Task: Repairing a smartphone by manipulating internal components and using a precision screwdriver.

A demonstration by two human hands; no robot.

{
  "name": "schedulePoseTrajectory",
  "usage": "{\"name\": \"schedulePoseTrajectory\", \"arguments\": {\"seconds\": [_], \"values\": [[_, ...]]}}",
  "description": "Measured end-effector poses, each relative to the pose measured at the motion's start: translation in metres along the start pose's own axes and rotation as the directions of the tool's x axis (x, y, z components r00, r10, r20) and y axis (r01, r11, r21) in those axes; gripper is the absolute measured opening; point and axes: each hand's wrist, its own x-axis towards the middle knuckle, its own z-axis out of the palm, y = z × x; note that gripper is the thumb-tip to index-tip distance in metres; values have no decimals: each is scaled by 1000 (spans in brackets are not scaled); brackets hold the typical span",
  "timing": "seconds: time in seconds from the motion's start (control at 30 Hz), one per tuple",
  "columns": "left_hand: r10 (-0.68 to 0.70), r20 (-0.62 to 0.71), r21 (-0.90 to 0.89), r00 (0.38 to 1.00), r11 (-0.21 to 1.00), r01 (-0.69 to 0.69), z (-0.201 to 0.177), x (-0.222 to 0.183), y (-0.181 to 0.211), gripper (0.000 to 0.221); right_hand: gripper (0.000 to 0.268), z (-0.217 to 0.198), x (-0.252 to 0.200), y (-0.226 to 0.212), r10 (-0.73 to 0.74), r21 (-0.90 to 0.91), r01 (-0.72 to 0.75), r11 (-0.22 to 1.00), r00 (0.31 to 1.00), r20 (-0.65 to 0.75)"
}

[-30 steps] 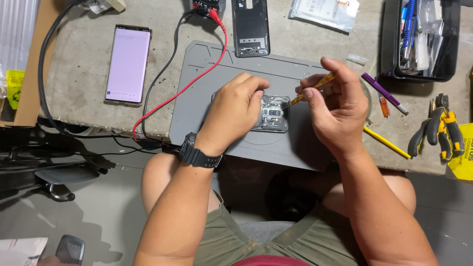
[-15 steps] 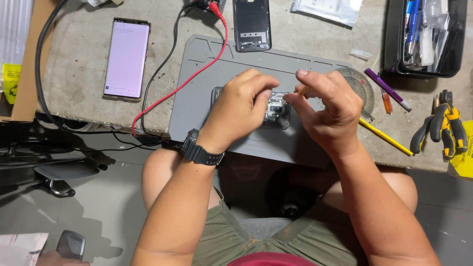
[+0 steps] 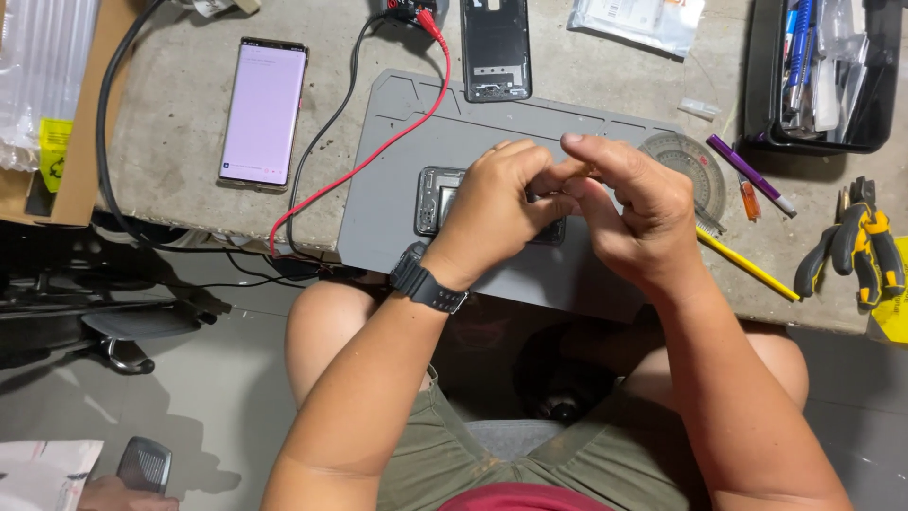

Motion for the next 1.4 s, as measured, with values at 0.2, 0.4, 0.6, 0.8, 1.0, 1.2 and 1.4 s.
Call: {"name": "schedulePoseTrajectory", "arguments": {"seconds": [0.2,0.4,0.6,0.8,1.0,1.2,1.4], "values": [[-13,248,-108,969,993,41,-28,2,23,25,40,-14,-6,17,-44,-102,39,994,998,-50],[-69,177,-55,982,995,80,-21,6,24,6,50,-15,-6,21,-54,-101,54,993,999,-3],[-55,181,-64,982,996,67,-31,11,43,26,55,-13,-4,7,-22,16,21,1000,999,32],[-101,167,-80,981,990,115,-21,7,23,19,47,-18,-10,20,-32,-88,32,996,999,9],[-56,236,-184,970,978,101,-28,11,29,3,50,-17,-4,15,-61,-34,61,998,998,21],[-155,182,-158,971,970,184,-21,8,22,26,52,-14,-5,8,-19,32,18,999,1000,7],[-135,187,-153,973,975,164,-20,8,18,24,44,-17,-5,10,-36,-33,36,999,999,-3]]}}
